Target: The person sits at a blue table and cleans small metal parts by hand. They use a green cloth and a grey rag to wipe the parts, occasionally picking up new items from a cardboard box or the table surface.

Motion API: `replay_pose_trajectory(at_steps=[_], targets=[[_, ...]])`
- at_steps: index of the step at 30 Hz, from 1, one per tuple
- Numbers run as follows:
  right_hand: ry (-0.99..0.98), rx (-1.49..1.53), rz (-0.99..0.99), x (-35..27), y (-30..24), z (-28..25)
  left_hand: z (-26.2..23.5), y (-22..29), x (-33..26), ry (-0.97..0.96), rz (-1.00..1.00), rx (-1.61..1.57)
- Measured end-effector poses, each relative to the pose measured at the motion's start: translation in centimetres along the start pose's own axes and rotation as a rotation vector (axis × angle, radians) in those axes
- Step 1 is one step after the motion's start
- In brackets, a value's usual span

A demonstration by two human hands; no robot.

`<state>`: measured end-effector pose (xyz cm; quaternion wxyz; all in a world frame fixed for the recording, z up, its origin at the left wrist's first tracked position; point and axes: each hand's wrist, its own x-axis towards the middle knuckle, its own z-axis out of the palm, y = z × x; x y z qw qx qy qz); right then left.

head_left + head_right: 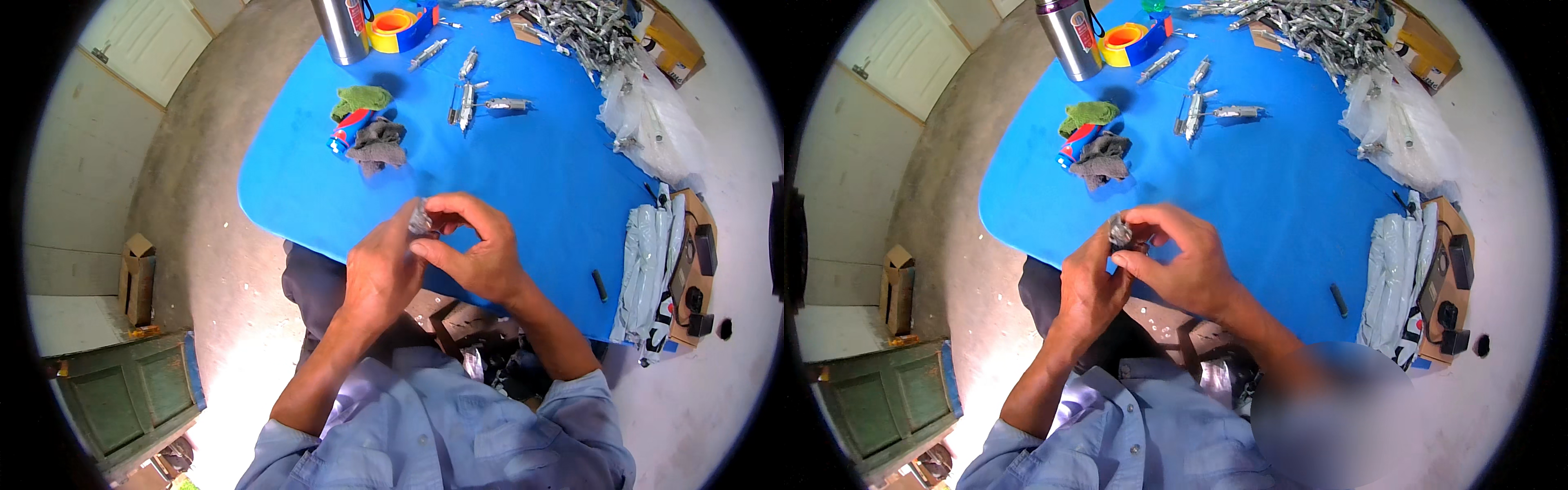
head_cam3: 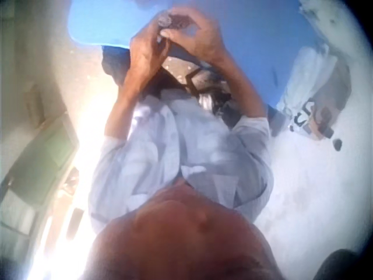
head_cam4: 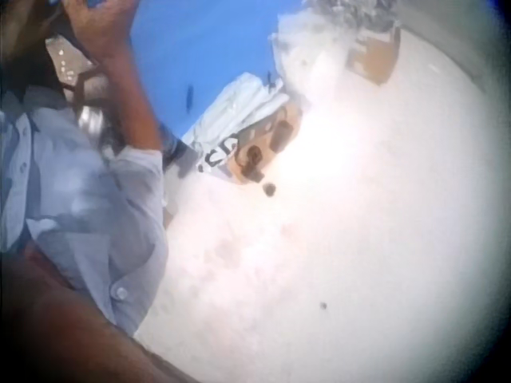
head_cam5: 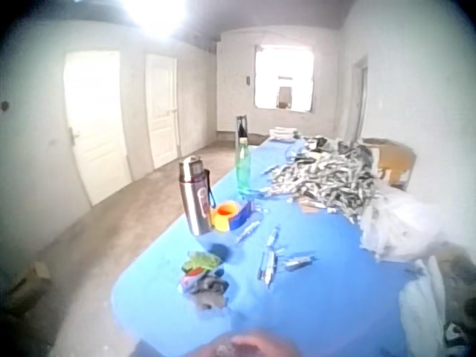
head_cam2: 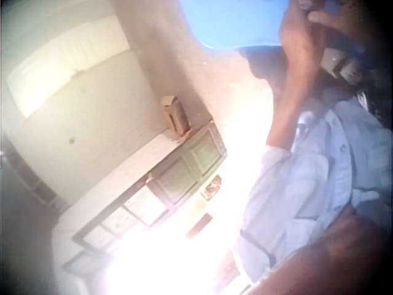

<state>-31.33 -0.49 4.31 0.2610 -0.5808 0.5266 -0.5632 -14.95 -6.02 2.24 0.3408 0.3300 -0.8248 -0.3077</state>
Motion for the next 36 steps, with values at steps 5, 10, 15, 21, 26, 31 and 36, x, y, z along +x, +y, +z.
replay_pose_trajectory(at_steps=[5,10,15,21,26,31,36], targets=[[0.091,-0.089,-0.079,-2.5,-2.1,-0.2,-0.6,0.7,-2.2,-0.001,-0.025,0.026],[0.117,-0.261,-0.145,-4.2,-3.6,1.2,-1.3,1.0,-4.0,-0.017,0.041,0.112],[0.138,-0.320,-0.108,-5.5,-4.7,2.5,-2.4,1.6,-5.5,-0.021,0.091,0.153],[0.094,-0.406,-0.078,-6.3,-6.3,3.7,-3.5,1.2,-7.2,-0.007,0.158,0.205],[0.102,-0.284,0.013,-6.9,-6.5,4.8,-4.2,1.0,-8.4,0.032,0.177,0.209],[0.115,-0.331,-0.005,-7.3,-6.6,6.2,-4.4,0.3,-9.6,-0.004,0.115,0.212],[0.170,-0.365,-0.018,-7.9,-5.5,7.6,-4.3,-0.2,-10.3,0.044,0.109,0.188]])
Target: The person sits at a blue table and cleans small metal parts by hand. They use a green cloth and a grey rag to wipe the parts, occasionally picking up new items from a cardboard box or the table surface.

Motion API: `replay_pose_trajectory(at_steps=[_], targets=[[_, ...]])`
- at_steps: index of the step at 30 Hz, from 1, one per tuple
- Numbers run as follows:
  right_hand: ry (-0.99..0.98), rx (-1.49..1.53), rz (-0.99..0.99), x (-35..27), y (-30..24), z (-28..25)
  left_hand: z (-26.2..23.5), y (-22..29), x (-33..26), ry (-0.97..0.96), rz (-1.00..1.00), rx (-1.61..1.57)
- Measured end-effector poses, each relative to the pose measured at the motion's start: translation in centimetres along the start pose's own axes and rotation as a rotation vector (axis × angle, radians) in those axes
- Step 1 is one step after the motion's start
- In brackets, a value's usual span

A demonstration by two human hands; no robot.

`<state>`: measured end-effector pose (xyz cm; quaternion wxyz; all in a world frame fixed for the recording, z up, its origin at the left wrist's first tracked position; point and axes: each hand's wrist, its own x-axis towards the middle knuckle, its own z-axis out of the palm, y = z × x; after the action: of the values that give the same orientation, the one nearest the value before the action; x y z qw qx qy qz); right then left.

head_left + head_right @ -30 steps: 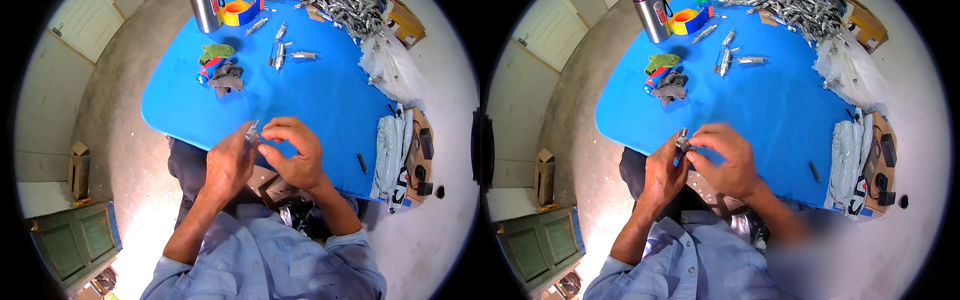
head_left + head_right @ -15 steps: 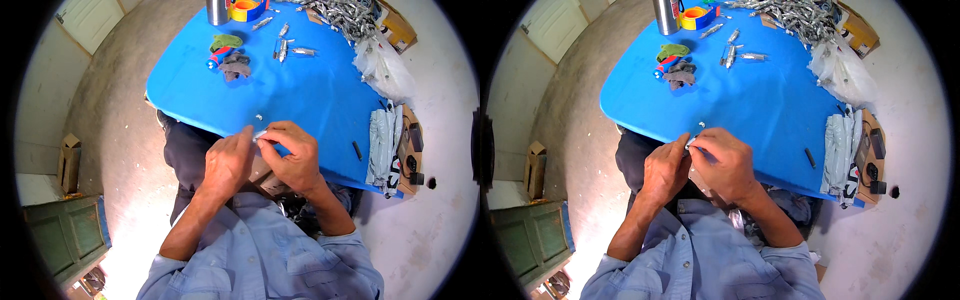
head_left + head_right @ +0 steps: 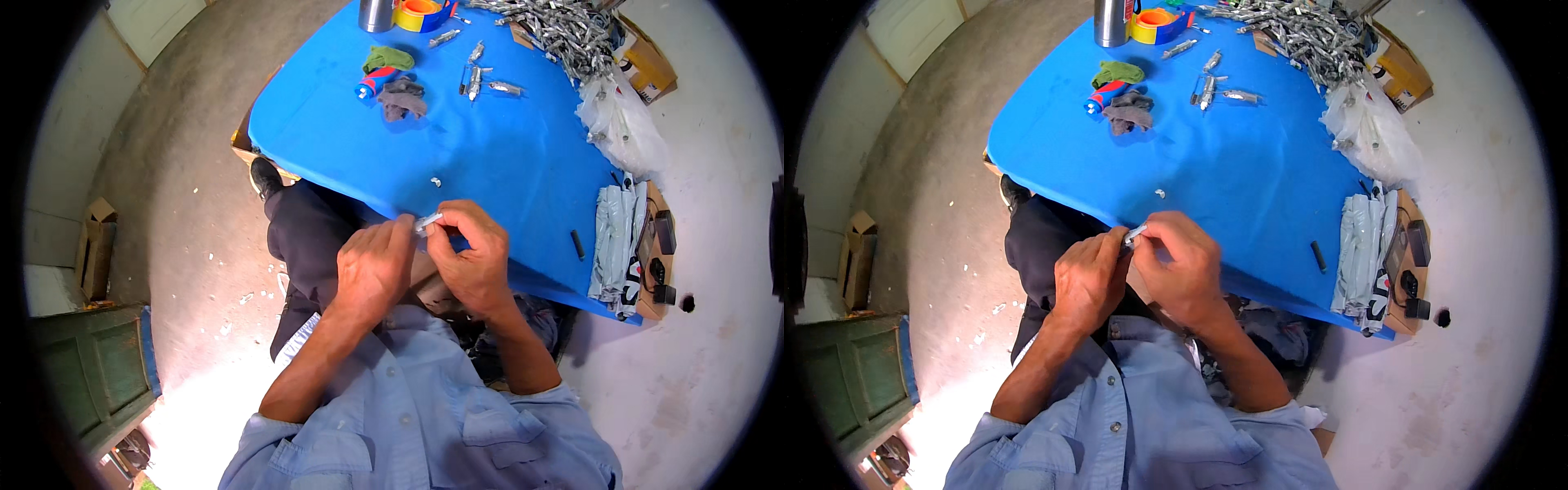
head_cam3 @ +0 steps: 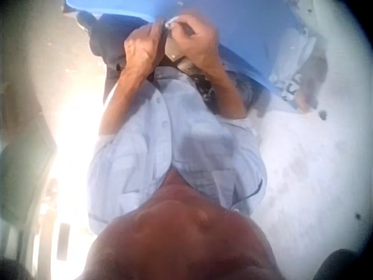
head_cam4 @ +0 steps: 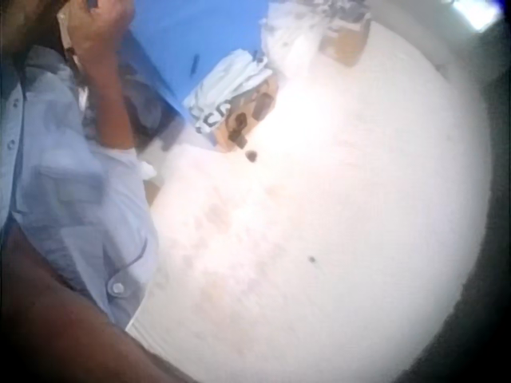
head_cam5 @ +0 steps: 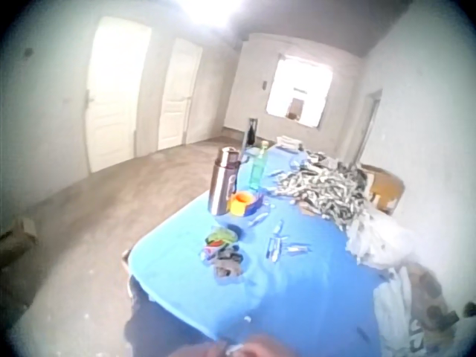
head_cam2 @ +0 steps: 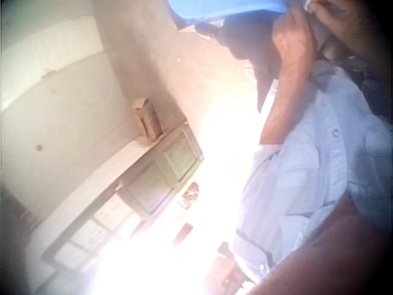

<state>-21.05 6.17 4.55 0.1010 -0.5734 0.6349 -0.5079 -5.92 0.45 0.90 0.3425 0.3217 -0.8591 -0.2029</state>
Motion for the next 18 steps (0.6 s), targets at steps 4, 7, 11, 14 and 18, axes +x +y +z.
replay_pose_trajectory(at_steps=[4,7,11,14,18], targets=[[0.064,-0.002,0.003,-0.7,0.2,1.2,0.3,-0.5,-0.6,0.036,-0.005,-0.010],[0.108,0.009,0.032,-1.1,0.0,2.2,0.4,-0.7,-1.0,0.043,-0.026,0.001],[0.167,0.043,0.080,-1.6,0.2,3.3,0.2,-1.0,-1.1,0.064,-0.036,-0.006],[0.166,0.128,0.241,-1.9,0.2,3.9,0.1,-1.2,-1.2,0.052,-0.072,-0.020],[0.140,0.246,0.371,-2.0,-0.2,4.2,-0.3,-1.4,-1.3,0.068,-0.107,-0.070]])
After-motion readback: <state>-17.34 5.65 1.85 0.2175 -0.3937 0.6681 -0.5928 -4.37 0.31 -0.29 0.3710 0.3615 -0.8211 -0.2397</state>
